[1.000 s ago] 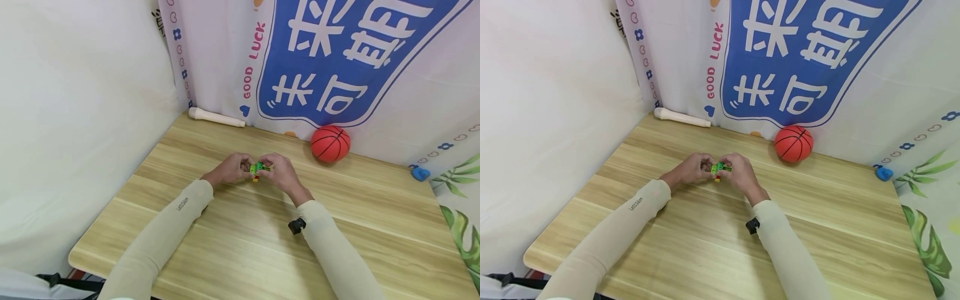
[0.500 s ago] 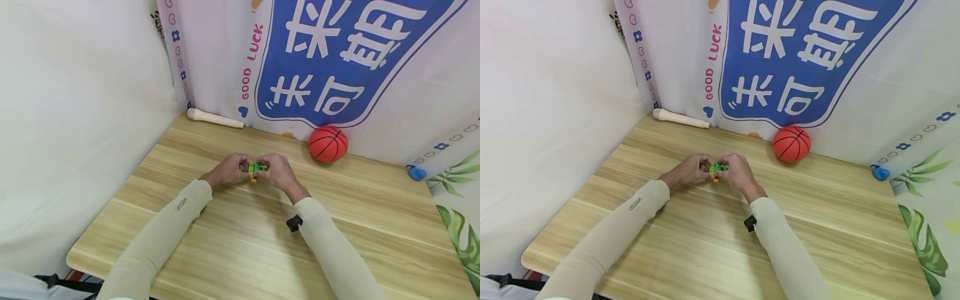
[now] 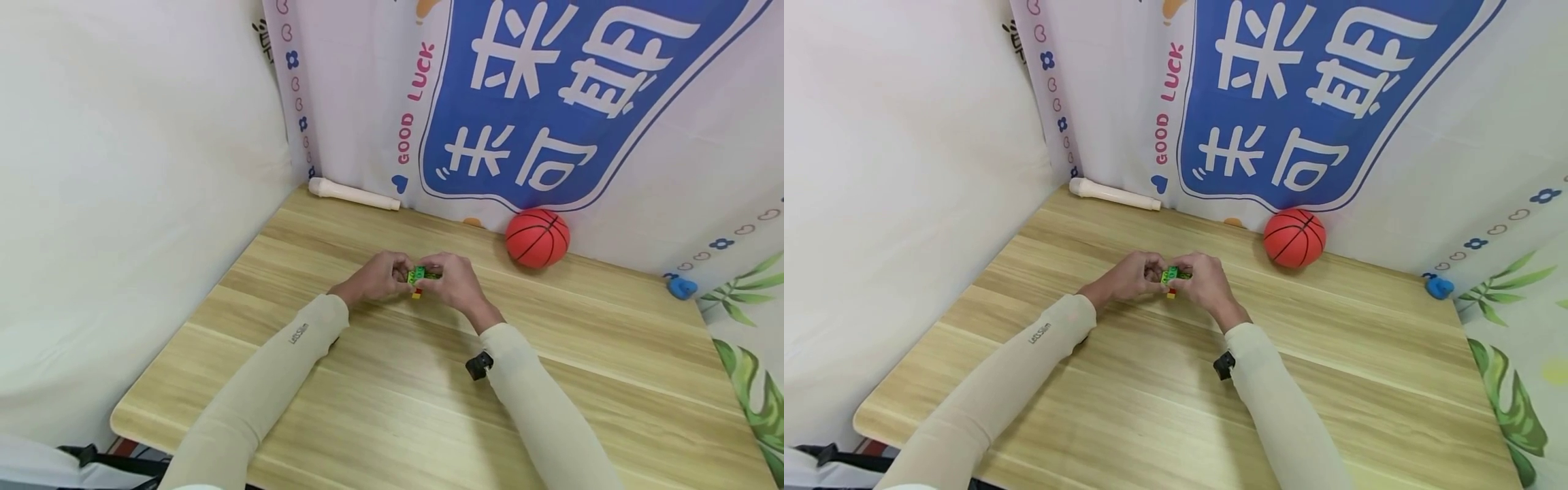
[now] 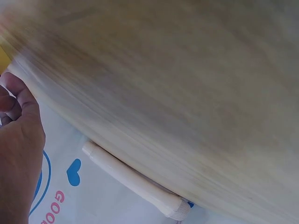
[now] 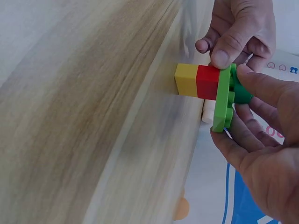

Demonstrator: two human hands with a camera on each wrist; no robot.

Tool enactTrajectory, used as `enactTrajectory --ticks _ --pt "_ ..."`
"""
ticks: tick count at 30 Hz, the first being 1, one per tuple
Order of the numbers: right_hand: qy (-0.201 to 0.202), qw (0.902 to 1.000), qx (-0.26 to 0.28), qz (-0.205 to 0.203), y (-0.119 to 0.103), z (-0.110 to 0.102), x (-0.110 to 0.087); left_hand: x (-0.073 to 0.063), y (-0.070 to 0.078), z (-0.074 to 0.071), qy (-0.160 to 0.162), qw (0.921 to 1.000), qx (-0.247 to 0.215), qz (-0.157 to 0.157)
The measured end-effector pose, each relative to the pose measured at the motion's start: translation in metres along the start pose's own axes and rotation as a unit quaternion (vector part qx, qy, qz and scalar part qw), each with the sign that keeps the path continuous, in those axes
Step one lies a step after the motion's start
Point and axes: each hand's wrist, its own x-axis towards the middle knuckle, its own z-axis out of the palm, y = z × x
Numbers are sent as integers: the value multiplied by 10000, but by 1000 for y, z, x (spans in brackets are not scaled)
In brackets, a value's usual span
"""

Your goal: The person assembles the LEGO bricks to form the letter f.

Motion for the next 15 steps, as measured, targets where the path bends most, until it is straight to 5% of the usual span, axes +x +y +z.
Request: enactTrajectory --ticks 15 --pt "196 9995 196 -123 6 2 -1 0 0 0 -9 10000 32 -34"
